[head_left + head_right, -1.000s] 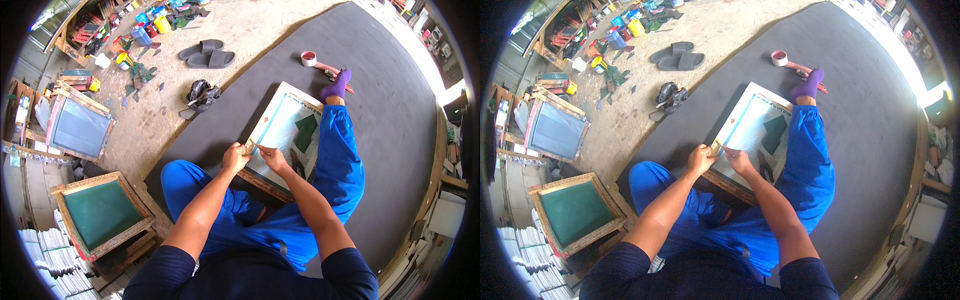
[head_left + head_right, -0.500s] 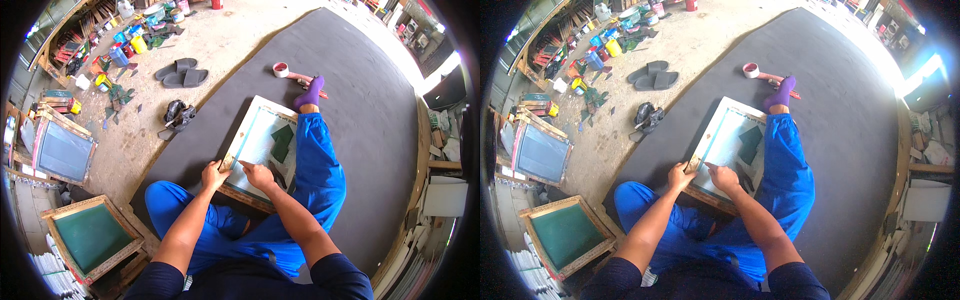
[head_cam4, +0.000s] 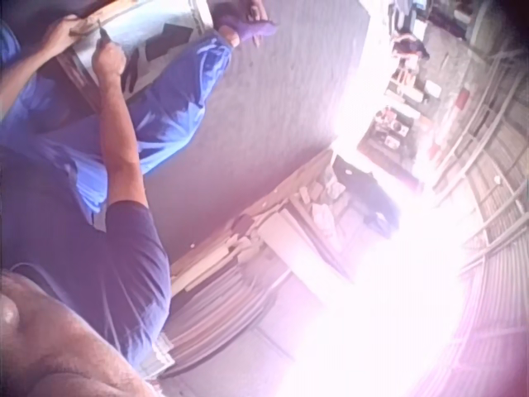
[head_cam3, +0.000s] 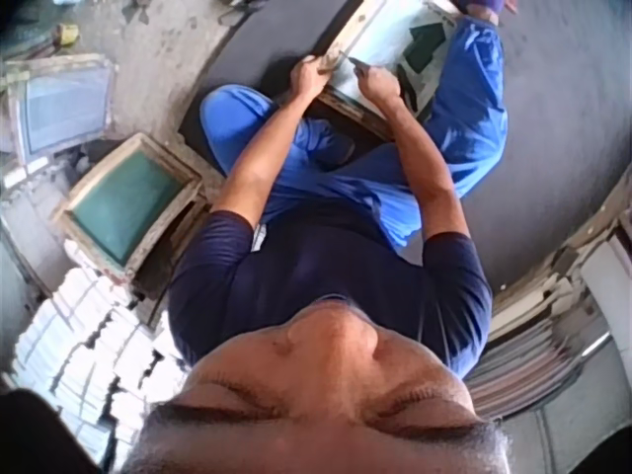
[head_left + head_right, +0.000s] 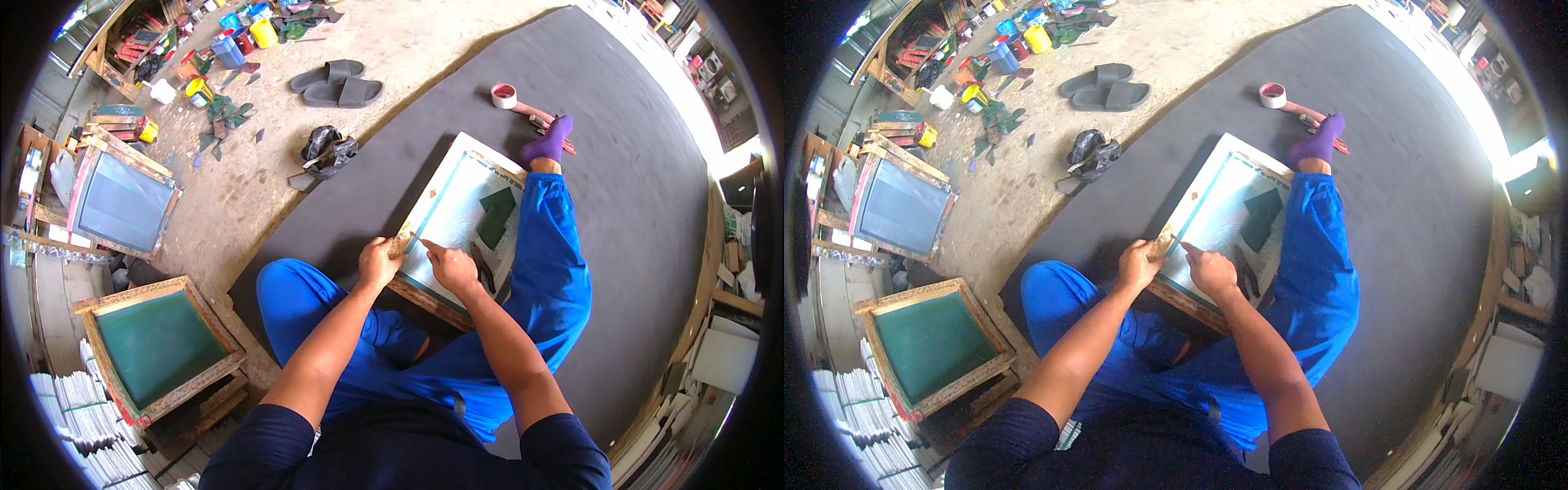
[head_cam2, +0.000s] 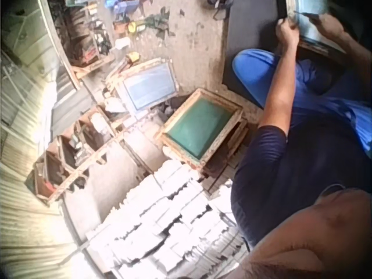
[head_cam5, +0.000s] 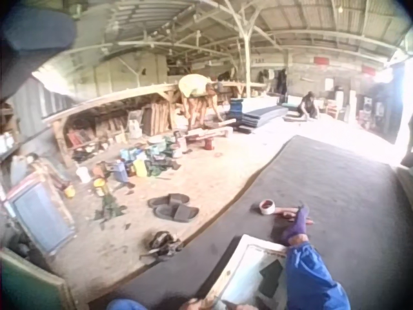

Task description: The person sits on the floor and paints the wooden frame of a screen with a small brush. They hold the frame steady with one hand and apply paint along the edges with the other.

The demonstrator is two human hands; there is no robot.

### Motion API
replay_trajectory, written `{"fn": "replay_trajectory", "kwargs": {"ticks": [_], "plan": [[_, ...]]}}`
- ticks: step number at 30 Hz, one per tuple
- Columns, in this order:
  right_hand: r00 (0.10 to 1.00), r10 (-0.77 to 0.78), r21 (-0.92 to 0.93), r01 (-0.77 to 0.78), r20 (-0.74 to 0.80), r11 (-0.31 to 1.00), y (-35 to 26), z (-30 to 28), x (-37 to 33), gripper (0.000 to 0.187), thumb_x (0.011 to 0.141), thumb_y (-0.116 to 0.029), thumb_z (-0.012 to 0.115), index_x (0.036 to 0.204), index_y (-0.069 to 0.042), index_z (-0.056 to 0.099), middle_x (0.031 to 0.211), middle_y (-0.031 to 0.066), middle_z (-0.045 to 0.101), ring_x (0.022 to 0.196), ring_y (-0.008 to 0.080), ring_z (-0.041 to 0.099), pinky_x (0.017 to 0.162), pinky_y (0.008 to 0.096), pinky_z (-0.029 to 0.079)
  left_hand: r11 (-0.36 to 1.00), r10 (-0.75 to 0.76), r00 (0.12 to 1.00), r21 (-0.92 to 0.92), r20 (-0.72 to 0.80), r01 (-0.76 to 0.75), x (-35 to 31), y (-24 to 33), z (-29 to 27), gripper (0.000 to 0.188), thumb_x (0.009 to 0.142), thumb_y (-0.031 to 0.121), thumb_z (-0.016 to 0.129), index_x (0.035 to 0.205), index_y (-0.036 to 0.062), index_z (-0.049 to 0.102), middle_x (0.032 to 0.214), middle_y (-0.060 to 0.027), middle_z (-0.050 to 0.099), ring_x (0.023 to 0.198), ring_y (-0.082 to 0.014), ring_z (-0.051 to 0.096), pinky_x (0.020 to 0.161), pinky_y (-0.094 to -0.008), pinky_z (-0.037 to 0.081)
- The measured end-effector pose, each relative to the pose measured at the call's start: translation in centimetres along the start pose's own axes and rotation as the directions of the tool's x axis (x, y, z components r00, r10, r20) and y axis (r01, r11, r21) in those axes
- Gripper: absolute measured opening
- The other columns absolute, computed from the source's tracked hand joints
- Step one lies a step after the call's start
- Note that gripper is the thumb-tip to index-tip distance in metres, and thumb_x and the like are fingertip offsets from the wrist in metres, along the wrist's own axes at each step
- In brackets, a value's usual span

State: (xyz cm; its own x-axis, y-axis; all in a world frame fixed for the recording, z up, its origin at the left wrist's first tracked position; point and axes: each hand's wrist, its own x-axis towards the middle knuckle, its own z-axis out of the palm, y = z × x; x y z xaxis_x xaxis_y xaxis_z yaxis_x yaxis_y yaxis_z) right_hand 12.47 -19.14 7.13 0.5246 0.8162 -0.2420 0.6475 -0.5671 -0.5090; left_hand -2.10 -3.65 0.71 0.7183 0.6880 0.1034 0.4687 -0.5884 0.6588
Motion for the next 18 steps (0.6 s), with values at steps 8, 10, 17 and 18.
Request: {"fn": "replay_trajectory", "kwargs": {"ticks": [8, 10, 17, 18], "plan": [[0.988, 0.076, -0.194, -0.049, 0.138, 0.98, -1.8, -0.8, 0.6, 0.04, 0.105, -0.028, 0.053, 0.143, -0.028, 0.061, 0.1, 0.0246, 0.075, 0.095, 0.0435, 0.074, 0.082, 0.0544, 0.06, 0.996, -0.084, 0.987, -0.011, 0.134, 0.087, 0.5, 1.2, -1.1, 0.046, 0.075, 0.027, 0.088, 0.114, 0.0047, 0.077, 0.101, -0.0134, 0.071, 0.097, -0.035, 0.07, 0.086, -0.0437, 0.056], [0.983, 0.082, -0.171, -0.053, 0.164, 0.984, -1.4, -0.3, 0.7, 0.042, 0.106, -0.027, 0.05, 0.147, -0.028, 0.056, 0.103, 0.0249, 0.075, 0.098, 0.0434, 0.073, 0.084, 0.0547, 0.06, 0.998, -0.069, 0.991, 0.012, 0.119, 0.068, 0.7, 1.3, -1.1, 0.043, 0.074, 0.026, 0.088, 0.111, 0.0069, 0.078, 0.096, -0.0126, 0.069, 0.094, -0.0353, 0.069, 0.084, -0.045, 0.056], [0.983, 0.046, -0.046, -0.038, 0.18, 0.998, 0.1, 0.3, 0.8, 0.046, 0.106, -0.027, 0.05, 0.152, -0.031, 0.053, 0.106, 0.0249, 0.074, 0.101, 0.0466, 0.072, 0.091, 0.056, 0.057, 0.998, -0.06, 0.993, -0.006, 0.106, 0.061, 0.6, 1.0, -1.0, 0.041, 0.073, 0.026, 0.088, 0.107, 0.0054, 0.079, 0.098, -0.0138, 0.072, 0.09, -0.036, 0.071, 0.079, -0.045, 0.056], [0.991, 0.025, 0.091, -0.037, 0.129, 0.995, 0.9, 1.6, 0.9, 0.045, 0.106, -0.027, 0.051, 0.151, -0.03, 0.054, 0.107, 0.0252, 0.074, 0.101, 0.0466, 0.072, 0.09, 0.056, 0.057, 0.999, -0.048, 0.994, 0.008, 0.101, 0.047, 0.5, 0.8, -0.9, 0.042, 0.073, 0.026, 0.088, 0.109, 0.0065, 0.079, 0.099, -0.0136, 0.072, 0.09, -0.0359, 0.071, 0.08, -0.045, 0.057]]}}
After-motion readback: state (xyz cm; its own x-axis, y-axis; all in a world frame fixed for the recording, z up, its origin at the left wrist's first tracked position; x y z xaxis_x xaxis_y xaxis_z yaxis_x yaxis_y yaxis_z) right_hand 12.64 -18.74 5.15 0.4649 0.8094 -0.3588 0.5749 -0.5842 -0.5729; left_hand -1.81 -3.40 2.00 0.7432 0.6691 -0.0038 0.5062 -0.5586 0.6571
